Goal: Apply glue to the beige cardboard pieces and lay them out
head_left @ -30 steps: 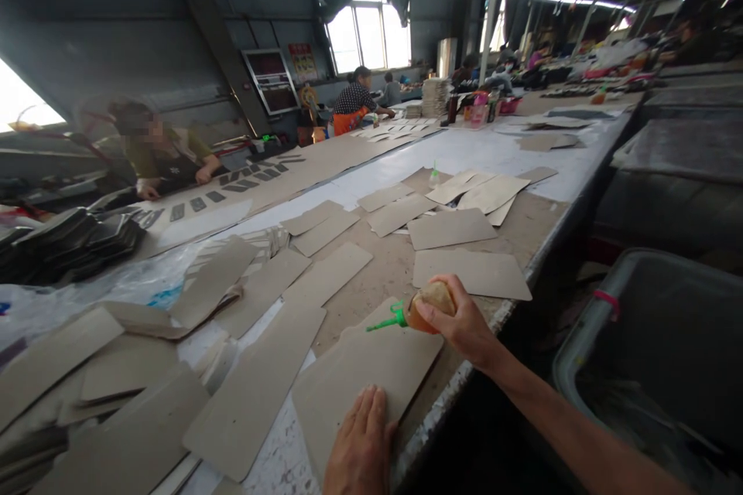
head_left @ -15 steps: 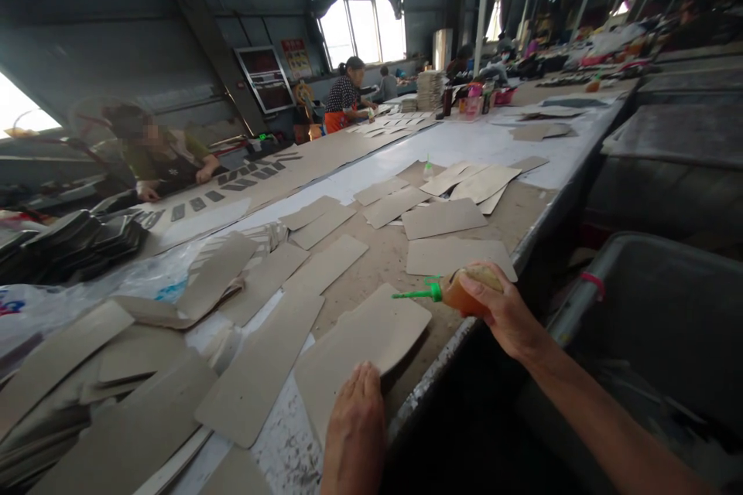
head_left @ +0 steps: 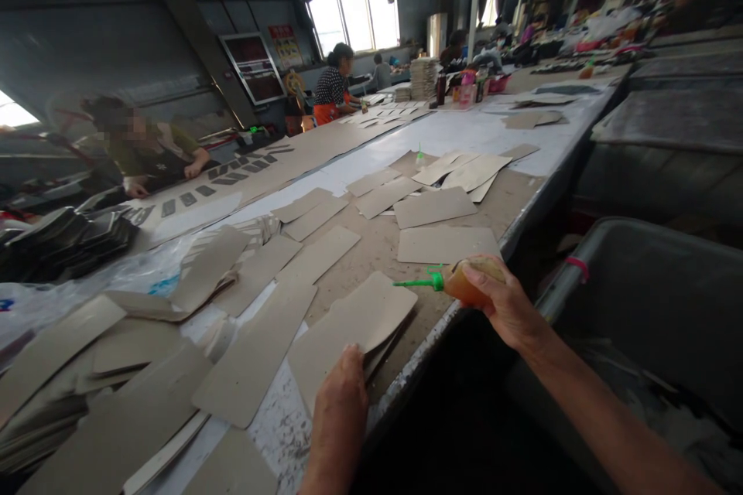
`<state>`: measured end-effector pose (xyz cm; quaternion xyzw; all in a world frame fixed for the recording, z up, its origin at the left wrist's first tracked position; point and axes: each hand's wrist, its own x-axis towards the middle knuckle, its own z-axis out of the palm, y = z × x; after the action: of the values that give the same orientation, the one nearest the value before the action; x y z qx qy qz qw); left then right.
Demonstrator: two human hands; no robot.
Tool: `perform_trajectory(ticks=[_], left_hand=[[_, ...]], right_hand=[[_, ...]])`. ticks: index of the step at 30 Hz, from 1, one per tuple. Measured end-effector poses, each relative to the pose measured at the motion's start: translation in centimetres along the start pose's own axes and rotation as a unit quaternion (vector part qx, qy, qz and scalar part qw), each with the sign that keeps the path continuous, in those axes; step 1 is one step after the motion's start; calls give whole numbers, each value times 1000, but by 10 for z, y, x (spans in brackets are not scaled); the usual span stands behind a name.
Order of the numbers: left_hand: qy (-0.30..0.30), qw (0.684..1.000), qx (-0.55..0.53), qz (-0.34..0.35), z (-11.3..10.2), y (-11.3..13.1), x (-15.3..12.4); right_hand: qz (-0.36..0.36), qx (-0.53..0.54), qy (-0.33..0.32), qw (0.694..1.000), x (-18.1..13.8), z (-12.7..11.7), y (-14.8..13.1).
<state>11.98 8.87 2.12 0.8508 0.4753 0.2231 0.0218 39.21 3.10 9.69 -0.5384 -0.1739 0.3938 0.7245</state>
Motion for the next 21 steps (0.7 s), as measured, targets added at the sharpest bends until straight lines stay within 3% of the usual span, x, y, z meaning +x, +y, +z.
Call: perform_trajectory(ticks=[10, 17, 21], left_hand=[[28, 991, -24, -128, -16, 6, 17], [50, 983, -63, -167, -25, 16, 22], [94, 976, -40, -192, -42, 24, 29]], right_hand=[[76, 86, -18, 993, 2, -7, 10], [228, 222, -69, 946, -11, 34, 35], [267, 226, -86, 933, 1, 50, 70]])
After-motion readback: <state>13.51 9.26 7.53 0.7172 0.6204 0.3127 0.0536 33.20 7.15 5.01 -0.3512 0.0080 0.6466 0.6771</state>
